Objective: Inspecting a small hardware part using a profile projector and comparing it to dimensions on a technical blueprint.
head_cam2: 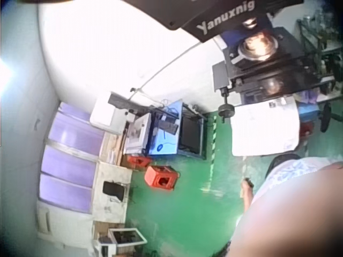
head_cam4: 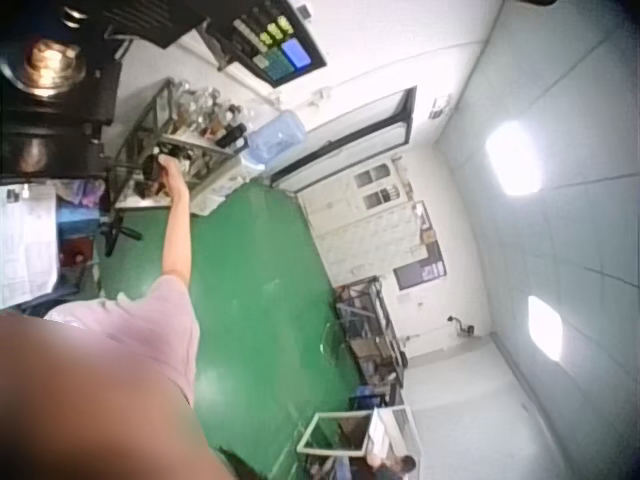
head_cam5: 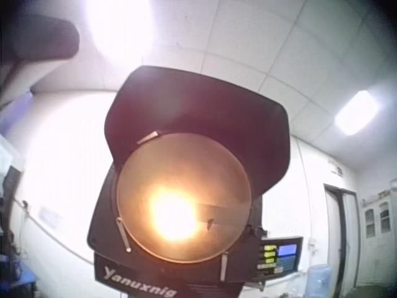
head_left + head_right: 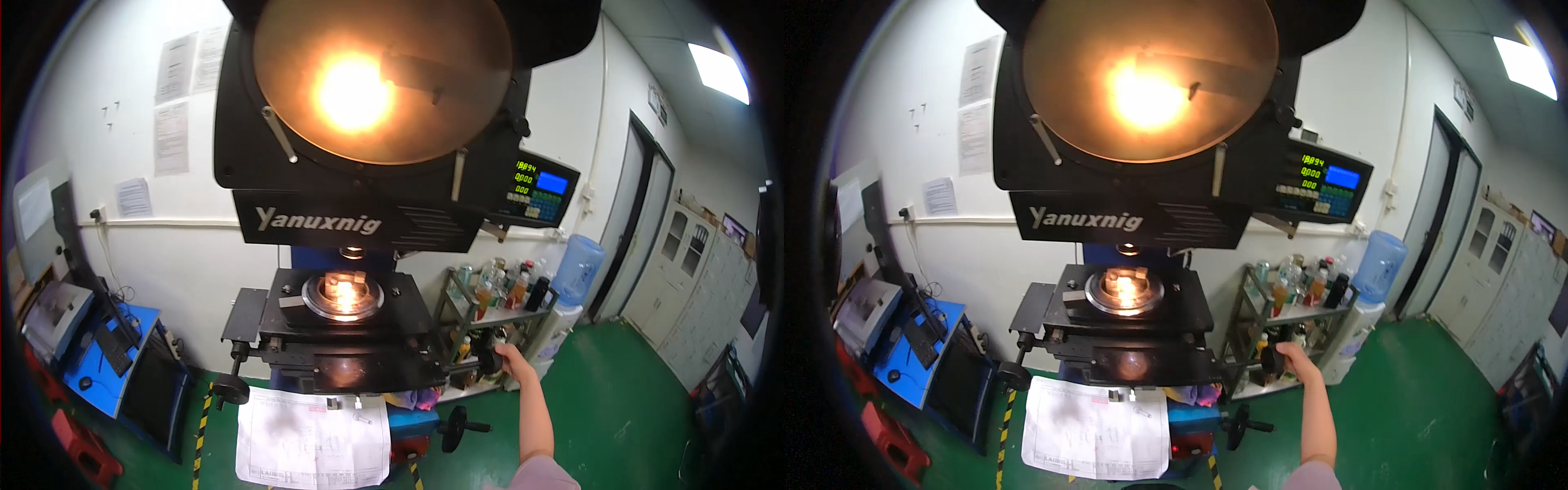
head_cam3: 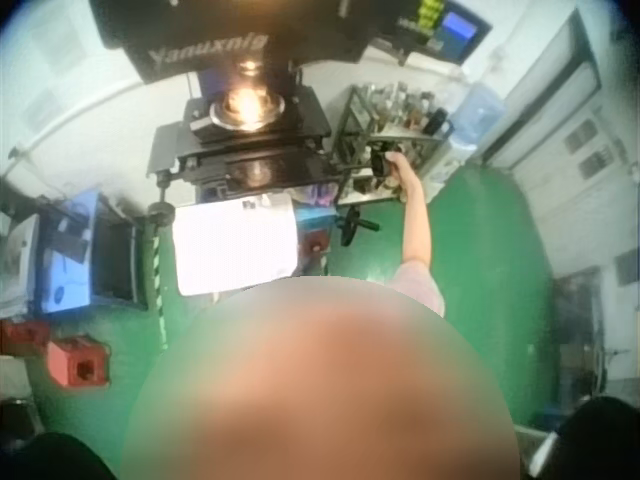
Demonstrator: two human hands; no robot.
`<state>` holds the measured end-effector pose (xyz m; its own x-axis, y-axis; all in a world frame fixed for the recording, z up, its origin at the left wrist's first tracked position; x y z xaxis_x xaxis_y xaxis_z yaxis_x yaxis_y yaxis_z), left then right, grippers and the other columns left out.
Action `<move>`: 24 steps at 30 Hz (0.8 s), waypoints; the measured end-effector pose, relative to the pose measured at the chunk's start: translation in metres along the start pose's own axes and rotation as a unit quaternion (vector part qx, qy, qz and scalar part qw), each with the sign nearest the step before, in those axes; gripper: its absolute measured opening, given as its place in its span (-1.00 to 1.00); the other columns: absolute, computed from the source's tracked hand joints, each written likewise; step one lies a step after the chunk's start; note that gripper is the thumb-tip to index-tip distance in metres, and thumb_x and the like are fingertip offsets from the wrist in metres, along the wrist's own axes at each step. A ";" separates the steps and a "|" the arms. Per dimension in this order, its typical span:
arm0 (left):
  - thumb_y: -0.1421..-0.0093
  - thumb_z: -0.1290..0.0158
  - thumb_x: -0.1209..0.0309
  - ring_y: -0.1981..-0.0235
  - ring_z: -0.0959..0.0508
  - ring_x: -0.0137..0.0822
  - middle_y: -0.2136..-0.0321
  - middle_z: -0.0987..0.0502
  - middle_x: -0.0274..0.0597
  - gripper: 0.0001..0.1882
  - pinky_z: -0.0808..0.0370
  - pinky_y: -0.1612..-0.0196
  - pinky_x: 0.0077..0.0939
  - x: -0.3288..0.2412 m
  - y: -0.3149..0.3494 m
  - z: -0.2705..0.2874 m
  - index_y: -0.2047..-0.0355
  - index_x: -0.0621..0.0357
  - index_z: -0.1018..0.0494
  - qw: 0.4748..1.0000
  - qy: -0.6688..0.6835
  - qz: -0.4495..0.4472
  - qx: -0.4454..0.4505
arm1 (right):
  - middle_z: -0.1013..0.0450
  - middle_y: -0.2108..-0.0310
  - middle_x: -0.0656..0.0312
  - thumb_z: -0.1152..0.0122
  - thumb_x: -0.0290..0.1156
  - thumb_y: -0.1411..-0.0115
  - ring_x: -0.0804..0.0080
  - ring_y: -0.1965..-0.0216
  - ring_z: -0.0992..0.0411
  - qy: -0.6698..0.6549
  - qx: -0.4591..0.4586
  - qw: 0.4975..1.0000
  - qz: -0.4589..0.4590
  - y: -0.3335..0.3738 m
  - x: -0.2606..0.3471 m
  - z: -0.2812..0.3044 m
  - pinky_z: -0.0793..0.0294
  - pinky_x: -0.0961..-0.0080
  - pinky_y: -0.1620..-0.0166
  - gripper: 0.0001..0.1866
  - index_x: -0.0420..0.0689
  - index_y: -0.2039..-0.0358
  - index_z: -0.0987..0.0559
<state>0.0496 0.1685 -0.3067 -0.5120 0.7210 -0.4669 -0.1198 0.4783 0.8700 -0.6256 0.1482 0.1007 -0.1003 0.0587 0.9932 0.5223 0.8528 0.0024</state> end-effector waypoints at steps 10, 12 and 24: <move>0.05 0.21 0.15 0.70 -0.10 -0.47 0.74 -0.12 -0.43 -0.79 -0.09 0.66 -0.55 -0.029 0.051 -0.024 0.58 -0.02 -0.24 0.985 -0.060 -0.133 0.094 | -0.36 0.45 0.23 0.06 -0.21 0.04 0.48 0.43 -0.37 0.024 0.018 0.999 -0.016 0.002 0.006 -0.009 -0.40 0.53 0.36 -0.66 -0.24 0.36 -0.37; 0.04 0.23 0.14 0.67 -0.12 -0.47 0.70 -0.14 -0.42 -0.77 -0.11 0.63 -0.51 -0.023 0.046 -0.019 0.53 -0.01 -0.27 0.990 -0.060 -0.100 0.081 | -0.36 0.48 0.23 0.07 -0.24 0.02 0.47 0.46 -0.37 0.013 -0.006 1.000 -0.018 0.004 0.006 -0.007 -0.41 0.49 0.44 -0.69 -0.23 0.36 -0.36; 0.04 0.18 0.34 0.69 -0.11 -0.49 0.74 -0.10 -0.44 -0.84 -0.07 0.67 -0.57 -0.042 0.075 -0.035 0.70 0.05 -0.19 0.976 -0.135 -0.157 0.069 | -0.33 0.24 0.18 0.30 -0.04 -0.02 0.48 0.29 -0.34 0.067 0.042 0.996 -0.047 0.010 0.004 -0.009 -0.33 0.56 0.25 -0.46 -0.22 0.15 -0.31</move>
<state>0.0325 0.1568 -0.2159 -0.2239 0.6252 -0.7477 -0.1088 0.7463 0.6566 -0.6131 0.1525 0.1062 -0.0292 -0.0875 0.9957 0.4427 0.8920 0.0914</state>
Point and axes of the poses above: each hand's wrist, its own y-axis away from the middle knuckle, its own z-axis out of the back of the hand, x = y × z, the point moved 9 cm from there along -y, towards the middle knuckle
